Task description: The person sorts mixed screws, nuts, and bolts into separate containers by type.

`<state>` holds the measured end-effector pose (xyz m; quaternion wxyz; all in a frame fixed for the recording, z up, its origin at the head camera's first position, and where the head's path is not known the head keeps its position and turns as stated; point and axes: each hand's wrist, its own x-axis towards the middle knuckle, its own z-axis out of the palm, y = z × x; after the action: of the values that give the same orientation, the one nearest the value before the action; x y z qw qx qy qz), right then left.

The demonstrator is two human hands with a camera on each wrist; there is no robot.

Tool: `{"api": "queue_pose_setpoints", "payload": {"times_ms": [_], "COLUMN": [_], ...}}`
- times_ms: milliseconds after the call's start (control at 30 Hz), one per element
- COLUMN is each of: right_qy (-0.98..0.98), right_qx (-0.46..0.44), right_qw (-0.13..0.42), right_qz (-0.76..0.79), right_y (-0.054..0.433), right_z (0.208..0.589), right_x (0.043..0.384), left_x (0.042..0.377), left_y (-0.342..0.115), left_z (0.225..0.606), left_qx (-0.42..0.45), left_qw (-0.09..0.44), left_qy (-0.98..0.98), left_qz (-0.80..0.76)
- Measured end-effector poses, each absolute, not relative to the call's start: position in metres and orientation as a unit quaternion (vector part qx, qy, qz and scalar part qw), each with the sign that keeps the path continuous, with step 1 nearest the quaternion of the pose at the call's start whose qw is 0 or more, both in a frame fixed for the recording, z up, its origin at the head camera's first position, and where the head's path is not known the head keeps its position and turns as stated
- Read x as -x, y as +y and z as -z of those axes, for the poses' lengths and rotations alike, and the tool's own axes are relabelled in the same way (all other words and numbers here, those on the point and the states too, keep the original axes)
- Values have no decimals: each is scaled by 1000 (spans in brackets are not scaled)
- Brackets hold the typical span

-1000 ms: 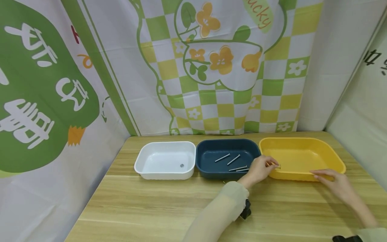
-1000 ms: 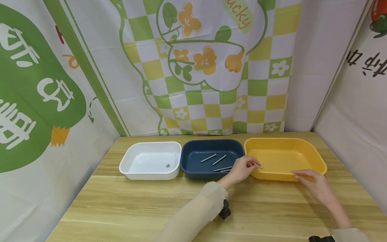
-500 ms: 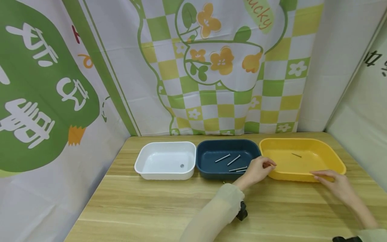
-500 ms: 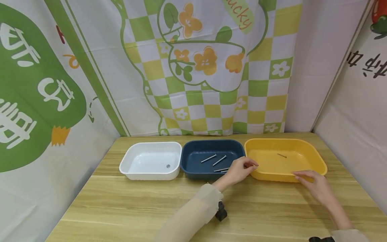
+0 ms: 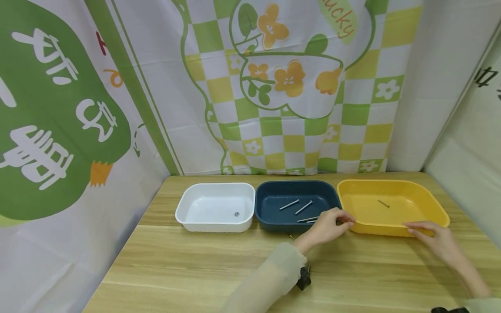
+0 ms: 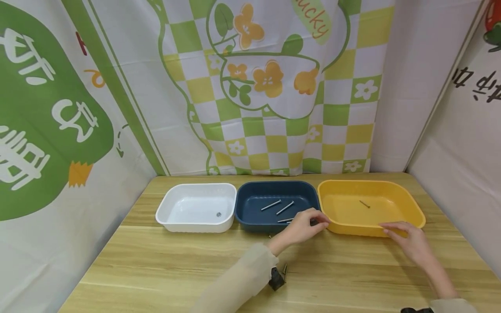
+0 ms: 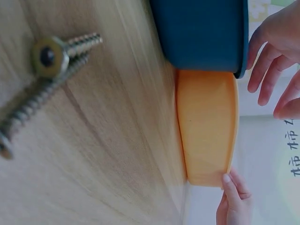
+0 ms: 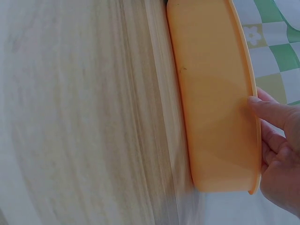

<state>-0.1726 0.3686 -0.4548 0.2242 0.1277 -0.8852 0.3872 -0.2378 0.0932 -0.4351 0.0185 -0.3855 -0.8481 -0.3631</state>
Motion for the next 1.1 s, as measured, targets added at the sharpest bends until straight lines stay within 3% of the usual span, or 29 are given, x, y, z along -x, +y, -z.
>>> {"api": "queue_pose_setpoints", "payload": {"times_ms": [333,533,733,1100], "right_qy": [-885,-886,-888,-891], "right_qx": [-127,-123,-122,-114], "right_qw": [226,226,217,206], "right_qz": [-387,-386,-387,-388], "right_y": [368,368,369,371], "right_z": [455,455,455,455], "right_x": [172,173,173,174], "left_x": [223,219,215,212], "left_y": [76,63,51,35], "left_z": [430,436,439,443], "left_qx": [422,462,464,481], "left_qw": [-10,0,-47,-67], "left_qy": [-843,-835,-840,-839], "left_qz": [333,300,277,245]}}
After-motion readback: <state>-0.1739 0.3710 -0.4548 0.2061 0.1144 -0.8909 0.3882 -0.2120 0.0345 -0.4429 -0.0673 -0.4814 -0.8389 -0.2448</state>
